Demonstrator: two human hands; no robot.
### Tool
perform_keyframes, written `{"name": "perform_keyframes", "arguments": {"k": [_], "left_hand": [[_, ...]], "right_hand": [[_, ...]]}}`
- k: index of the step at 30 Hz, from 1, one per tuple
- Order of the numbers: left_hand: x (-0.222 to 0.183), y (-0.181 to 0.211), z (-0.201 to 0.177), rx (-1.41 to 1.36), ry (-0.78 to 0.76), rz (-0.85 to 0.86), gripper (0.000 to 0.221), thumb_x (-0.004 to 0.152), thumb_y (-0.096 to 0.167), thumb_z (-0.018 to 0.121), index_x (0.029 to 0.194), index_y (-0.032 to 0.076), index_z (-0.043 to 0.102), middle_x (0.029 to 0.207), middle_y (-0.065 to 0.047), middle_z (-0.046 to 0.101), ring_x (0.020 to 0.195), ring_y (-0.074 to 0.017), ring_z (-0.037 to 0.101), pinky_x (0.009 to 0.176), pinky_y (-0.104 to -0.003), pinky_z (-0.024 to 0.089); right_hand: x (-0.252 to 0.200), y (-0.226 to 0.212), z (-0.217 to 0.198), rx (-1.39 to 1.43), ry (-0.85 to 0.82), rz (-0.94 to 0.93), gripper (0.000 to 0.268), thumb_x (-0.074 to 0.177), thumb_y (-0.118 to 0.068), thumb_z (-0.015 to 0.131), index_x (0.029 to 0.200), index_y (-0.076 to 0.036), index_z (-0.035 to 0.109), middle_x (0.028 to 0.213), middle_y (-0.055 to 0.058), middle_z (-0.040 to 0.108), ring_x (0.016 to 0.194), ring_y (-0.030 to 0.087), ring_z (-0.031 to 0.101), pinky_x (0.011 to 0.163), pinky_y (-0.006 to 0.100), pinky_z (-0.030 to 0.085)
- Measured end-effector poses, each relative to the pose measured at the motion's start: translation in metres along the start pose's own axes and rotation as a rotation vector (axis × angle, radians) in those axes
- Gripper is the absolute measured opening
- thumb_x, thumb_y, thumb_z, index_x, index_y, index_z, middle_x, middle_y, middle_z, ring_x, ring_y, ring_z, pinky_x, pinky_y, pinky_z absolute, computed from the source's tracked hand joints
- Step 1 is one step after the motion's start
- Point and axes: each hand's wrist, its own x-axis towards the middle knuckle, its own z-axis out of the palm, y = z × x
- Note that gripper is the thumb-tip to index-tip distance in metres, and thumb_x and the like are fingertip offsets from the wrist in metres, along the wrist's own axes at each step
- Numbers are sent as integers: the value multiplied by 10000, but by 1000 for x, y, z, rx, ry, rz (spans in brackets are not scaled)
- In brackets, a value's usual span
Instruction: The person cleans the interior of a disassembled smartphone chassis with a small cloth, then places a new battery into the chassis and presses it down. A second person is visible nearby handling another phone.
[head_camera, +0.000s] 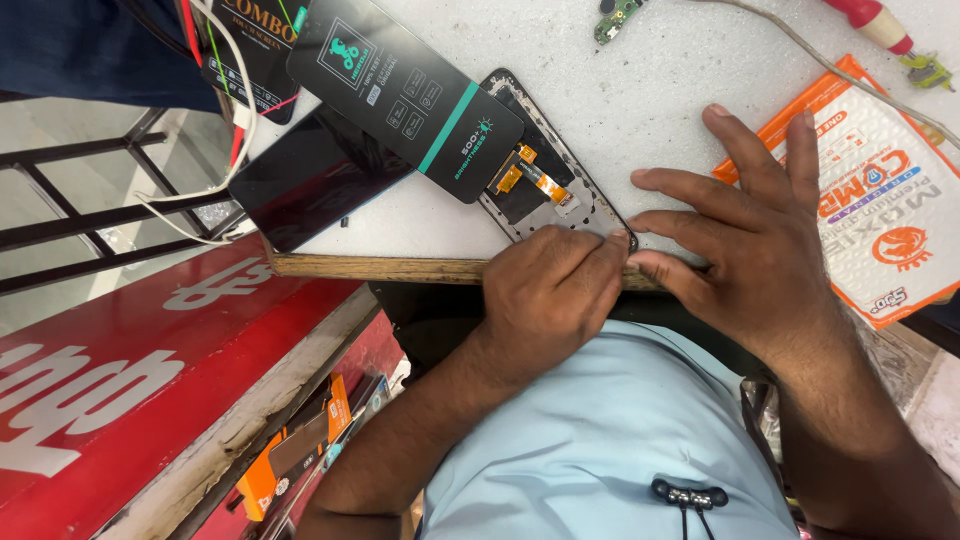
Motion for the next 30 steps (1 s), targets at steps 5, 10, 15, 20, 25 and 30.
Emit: {"name": "perform_keyframes", "arguments": {"k": [5,10,15,20,25,30], "left_hand": [[-1,-1,3,-35,-36,-18,203,897,15,796,1088,8,729,902,-52,644,803,-173,656,661,-316,543],[0,-3,5,-85,48,-105,227,914,-34,775,1128,-16,704,979,-85,670,866,-210,702,731,-321,597],[1,-4,8,-63,56,-107,236,917,-28,798,1131,-14,702,983,-79,673,865,-212,708,702,-311,602],[0,-4,7,-61,49,-112,243,904,-28,800,1128,-12,707,970,-80,671,841,-221,698,714,-342,589],[0,-5,8,-66,62,-120,234,923,-23,802,1134,2,704,975,-70,667,849,-215,700,677,-313,588],[-2,-5,8,-76,52,-132,226,926,-16,804,1130,3,708,974,-74,670,839,-216,696,666,-316,584]], "right_hand": [[1,3,2,-8,-9,-17,249,873,-396,845,1041,-220,792,1361,-86,706,1573,292,349,1318,617,16],[4,-1,-1,7,-15,0,275,865,-406,850,1046,-208,792,1350,-78,708,1575,292,355,1318,617,28],[8,-4,-4,28,-50,64,276,824,-396,841,993,-181,801,1289,-52,719,1504,318,371,1255,635,45],[10,-5,-3,26,-54,75,293,819,-422,831,980,-179,804,1280,-53,724,1508,321,369,1260,628,37],[11,-2,-2,27,-67,82,300,829,-445,834,965,-179,807,1279,-52,729,1511,330,369,1246,631,29],[9,-2,-2,30,-68,88,292,833,-442,832,968,-184,810,1279,-56,730,1510,325,369,1250,621,32]]}}
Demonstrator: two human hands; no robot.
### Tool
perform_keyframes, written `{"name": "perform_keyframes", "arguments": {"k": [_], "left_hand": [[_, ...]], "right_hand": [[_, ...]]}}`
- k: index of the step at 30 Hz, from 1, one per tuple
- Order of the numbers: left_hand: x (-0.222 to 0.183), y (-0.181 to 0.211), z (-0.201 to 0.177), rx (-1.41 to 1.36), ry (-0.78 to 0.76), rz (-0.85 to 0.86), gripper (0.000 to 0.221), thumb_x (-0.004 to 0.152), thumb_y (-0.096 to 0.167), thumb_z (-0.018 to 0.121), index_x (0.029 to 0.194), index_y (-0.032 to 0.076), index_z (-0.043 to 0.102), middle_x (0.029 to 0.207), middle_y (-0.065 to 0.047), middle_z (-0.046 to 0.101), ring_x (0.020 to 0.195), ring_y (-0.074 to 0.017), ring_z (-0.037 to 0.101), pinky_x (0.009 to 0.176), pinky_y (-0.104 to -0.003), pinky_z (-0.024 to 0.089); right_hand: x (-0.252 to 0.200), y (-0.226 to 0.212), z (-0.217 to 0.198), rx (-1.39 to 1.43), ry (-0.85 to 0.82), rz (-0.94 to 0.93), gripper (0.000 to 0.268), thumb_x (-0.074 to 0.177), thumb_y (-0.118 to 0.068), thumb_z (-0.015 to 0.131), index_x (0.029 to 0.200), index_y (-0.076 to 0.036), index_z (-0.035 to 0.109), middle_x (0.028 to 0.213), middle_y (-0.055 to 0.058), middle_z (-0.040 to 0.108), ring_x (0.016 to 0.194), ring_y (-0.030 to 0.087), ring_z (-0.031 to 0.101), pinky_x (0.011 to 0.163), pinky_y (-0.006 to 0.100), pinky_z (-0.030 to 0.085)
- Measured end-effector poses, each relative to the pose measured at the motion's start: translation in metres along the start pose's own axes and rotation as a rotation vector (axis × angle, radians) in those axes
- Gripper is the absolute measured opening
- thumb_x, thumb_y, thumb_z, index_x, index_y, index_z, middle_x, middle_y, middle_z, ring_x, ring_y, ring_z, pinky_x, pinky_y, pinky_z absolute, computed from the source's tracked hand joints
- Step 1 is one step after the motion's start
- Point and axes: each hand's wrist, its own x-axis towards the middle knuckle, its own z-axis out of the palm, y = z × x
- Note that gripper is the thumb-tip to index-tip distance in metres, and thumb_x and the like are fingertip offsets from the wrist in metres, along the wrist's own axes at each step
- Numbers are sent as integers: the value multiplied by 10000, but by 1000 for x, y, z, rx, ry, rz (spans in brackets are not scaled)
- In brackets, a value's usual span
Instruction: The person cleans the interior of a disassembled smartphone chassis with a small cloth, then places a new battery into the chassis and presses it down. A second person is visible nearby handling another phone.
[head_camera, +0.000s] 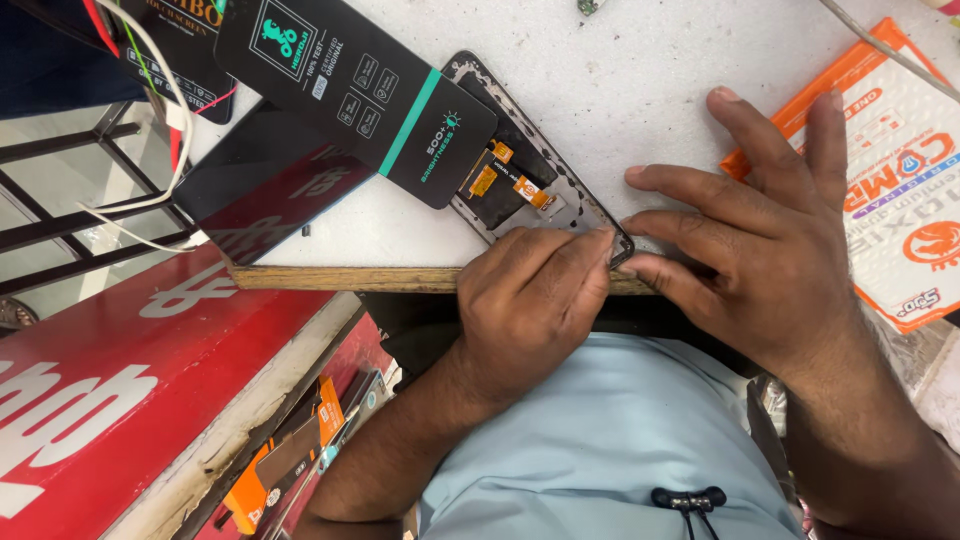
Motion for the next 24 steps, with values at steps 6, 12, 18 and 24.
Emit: {"name": "perform_keyframes", "arguments": {"k": [6,12,18,24], "left_hand": [[2,1,4,20,3,5,198,939,-5,804,1109,0,705,963,-69,670,836,-197,691,666,-303,578],[2,8,3,75,-25,68,152,927,29,793,1054,32,711,885,-36,626,752,-191,599,613,-341,495],[3,13,-3,61,-101,64,172,910,63,779,1073,58,724,906,-26,643,783,-199,622,664,-372,499],[10,14,-10,-2,-70,-61,224,919,17,786,1130,25,713,988,-80,648,850,-218,688,736,-347,580]], "right_hand": [[1,-2,0,2,-11,25,284,808,-433,842,961,-197,807,1282,-70,726,1511,304,369,1256,615,25],[1,-2,0,18,-11,28,244,822,-388,846,974,-202,801,1291,-77,718,1513,307,366,1253,622,11],[0,-3,-1,-15,-7,-9,251,804,-351,854,991,-193,796,1300,-71,719,1510,313,378,1252,633,39],[1,-2,-4,-23,13,-35,268,801,-377,847,998,-203,792,1295,-82,714,1479,307,407,1242,630,108]]}}
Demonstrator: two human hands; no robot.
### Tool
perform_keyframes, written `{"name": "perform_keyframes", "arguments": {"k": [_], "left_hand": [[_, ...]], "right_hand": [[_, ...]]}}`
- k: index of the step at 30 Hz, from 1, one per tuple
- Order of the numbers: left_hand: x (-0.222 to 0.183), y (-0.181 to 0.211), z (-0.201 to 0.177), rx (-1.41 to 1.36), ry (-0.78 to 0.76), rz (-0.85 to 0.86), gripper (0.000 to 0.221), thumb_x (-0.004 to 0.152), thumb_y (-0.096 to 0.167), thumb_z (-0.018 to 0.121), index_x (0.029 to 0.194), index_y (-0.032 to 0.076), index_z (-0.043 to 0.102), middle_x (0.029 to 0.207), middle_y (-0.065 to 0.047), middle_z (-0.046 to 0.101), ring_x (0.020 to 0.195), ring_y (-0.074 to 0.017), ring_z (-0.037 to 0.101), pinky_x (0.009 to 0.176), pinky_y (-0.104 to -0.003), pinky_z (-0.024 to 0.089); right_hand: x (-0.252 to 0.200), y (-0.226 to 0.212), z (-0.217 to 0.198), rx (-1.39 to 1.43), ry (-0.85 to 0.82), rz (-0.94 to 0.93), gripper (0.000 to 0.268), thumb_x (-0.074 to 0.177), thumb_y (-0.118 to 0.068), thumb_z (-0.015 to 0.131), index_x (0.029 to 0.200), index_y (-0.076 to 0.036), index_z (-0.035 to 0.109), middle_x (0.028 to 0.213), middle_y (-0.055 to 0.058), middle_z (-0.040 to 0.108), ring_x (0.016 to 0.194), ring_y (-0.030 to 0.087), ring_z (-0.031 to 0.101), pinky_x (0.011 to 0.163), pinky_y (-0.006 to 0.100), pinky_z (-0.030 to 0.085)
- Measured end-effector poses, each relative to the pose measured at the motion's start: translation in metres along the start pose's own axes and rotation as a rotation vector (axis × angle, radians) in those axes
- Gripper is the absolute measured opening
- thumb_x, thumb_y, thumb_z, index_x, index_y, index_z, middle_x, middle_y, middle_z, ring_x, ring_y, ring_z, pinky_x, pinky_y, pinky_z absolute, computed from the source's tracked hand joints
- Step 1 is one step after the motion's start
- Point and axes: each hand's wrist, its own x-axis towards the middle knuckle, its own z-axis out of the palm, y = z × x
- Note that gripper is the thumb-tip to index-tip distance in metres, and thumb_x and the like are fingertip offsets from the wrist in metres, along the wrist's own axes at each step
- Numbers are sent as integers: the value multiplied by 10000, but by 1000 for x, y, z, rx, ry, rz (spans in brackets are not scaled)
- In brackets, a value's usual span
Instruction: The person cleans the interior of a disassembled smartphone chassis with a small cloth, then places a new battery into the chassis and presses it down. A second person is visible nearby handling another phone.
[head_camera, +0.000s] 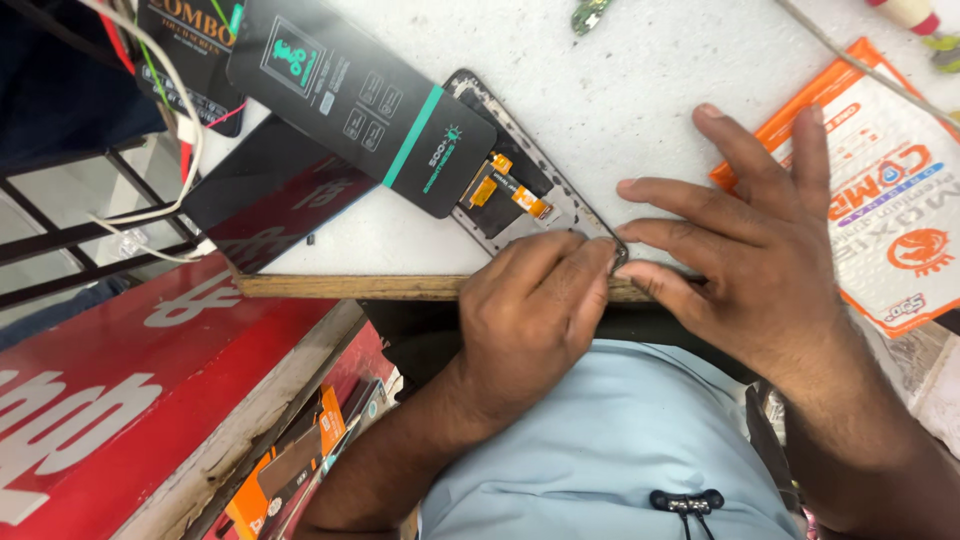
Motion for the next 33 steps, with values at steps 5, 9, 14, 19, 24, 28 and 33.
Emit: {"name": "perform_keyframes", "arguments": {"k": [5,9,14,19,24,28,33], "left_hand": [[-1,-4,-1,17,3,-6,218,922,-1,802,1123,1,717,988,-89,639,838,-209,703,697,-315,587],[0,-5,3,41,0,58,200,942,2,788,1125,-5,709,989,-85,642,850,-211,704,671,-308,585],[-2,-4,7,102,-11,160,149,942,-12,795,1064,-7,710,947,-76,653,794,-210,700,642,-344,560],[-1,-4,3,29,12,35,182,952,3,749,1125,-9,691,1051,-102,662,829,-222,713,694,-322,600],[1,-4,8,60,-10,110,194,913,-15,769,1097,-2,710,969,-89,661,820,-243,710,676,-360,586],[0,-5,4,-7,-36,82,162,948,0,771,1091,20,699,992,-80,661,870,-237,722,699,-333,600],[1,0,9,3,31,14,151,962,15,758,1093,16,685,1015,-89,670,871,-235,724,719,-343,598]], "right_hand": [[-1,0,3,-23,43,-40,261,836,-391,844,1013,-206,793,1305,-80,709,1488,300,404,1251,632,103],[-1,2,4,5,43,-39,283,828,-407,841,1017,-205,785,1305,-83,705,1485,301,399,1246,630,105],[-1,0,2,-17,26,-32,267,804,-377,852,986,-191,794,1274,-77,718,1470,307,418,1230,636,113],[2,-3,0,-2,30,-36,307,783,-368,856,1007,-168,791,1261,-69,716,1462,327,436,1221,667,129],[0,1,-1,-49,34,-61,282,797,-350,854,1013,-177,800,1267,-72,725,1470,331,446,1220,676,130],[0,1,0,-6,14,-43,298,800,-359,840,1014,-155,796,1253,-62,722,1463,342,443,1210,689,126],[-5,1,3,-19,29,-38,243,867,-357,819,1053,-202,794,1313,-102,709,1520,305,430,1287,657,90]]}}
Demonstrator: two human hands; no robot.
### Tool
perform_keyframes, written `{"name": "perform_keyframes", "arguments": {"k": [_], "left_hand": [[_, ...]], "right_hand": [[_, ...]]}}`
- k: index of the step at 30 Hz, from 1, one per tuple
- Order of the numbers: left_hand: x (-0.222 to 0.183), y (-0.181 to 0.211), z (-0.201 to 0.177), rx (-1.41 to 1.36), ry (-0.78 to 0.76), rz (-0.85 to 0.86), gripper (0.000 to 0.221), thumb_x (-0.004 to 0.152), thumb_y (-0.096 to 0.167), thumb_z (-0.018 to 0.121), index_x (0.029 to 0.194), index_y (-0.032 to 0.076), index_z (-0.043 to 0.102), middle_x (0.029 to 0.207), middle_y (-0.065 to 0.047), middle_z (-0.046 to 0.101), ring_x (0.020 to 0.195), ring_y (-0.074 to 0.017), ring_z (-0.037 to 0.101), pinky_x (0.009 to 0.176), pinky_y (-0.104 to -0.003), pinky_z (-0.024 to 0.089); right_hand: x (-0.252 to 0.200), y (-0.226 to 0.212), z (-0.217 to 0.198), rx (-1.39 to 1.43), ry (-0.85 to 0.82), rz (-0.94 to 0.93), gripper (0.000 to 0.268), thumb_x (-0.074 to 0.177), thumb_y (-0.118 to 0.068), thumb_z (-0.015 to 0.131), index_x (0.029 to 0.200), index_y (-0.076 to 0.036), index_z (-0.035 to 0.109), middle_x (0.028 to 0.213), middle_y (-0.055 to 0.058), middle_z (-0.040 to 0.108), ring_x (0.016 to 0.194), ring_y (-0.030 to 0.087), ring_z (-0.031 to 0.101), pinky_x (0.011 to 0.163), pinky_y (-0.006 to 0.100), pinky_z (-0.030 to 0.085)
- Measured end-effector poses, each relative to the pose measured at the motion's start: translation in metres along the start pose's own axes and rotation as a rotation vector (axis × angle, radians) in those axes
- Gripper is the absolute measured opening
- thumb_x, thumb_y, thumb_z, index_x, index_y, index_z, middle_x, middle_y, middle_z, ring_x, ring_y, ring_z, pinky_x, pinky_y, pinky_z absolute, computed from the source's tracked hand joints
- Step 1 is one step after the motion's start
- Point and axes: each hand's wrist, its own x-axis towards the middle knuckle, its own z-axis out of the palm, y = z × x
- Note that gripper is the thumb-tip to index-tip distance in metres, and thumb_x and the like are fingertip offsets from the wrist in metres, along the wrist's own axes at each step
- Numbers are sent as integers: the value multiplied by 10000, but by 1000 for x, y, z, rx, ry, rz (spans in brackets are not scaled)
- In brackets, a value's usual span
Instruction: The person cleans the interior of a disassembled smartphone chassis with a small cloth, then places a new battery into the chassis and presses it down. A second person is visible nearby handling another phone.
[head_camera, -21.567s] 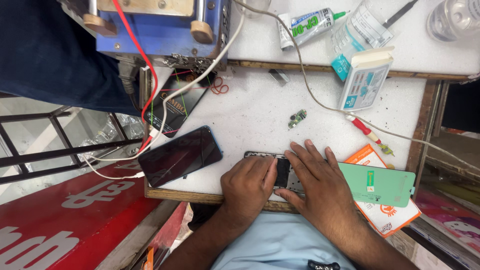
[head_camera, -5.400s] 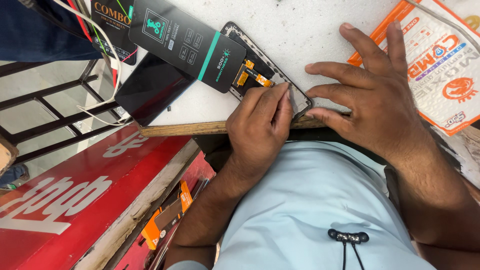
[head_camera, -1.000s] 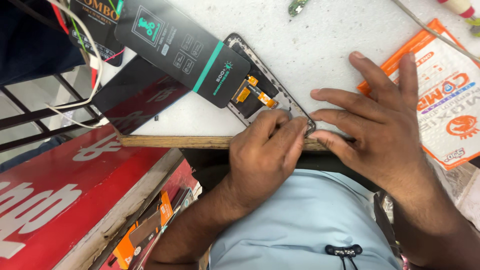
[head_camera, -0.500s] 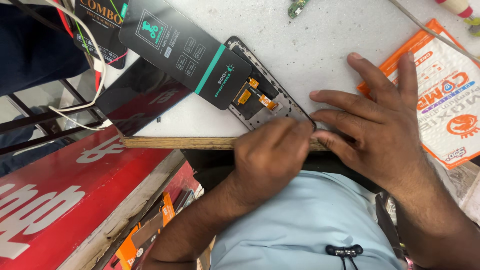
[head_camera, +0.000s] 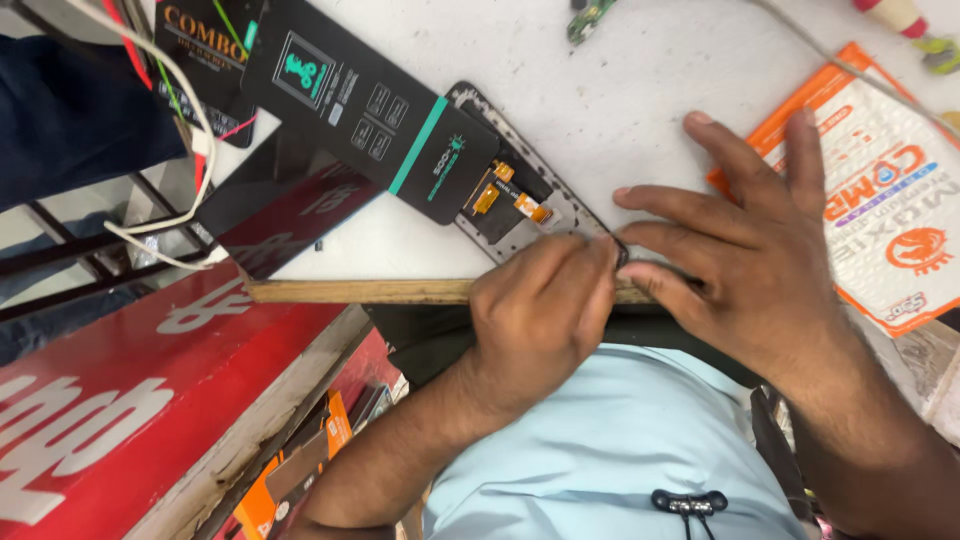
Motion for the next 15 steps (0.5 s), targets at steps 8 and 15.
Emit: {"name": "perform_keyframes", "arguments": {"k": [8,15], "left_hand": [[4,3,-19,-80,-190,-38,177,924,22,752,1089,55,696,975,-77,663,848,-272,697,720,-377,562],[0,9,-18,112,-61,-89,297,838,-34,734,1122,51,711,1044,-110,642,933,-307,682,797,-405,571]], "right_hand": [[1,-2,-1,19,7,3,238,870,-376,785,1038,-207,785,1325,-111,695,1528,288,398,1289,645,73],[-5,-2,3,-4,53,73,222,855,-325,792,1039,-199,793,1292,-99,702,1510,302,414,1289,631,102]]}}
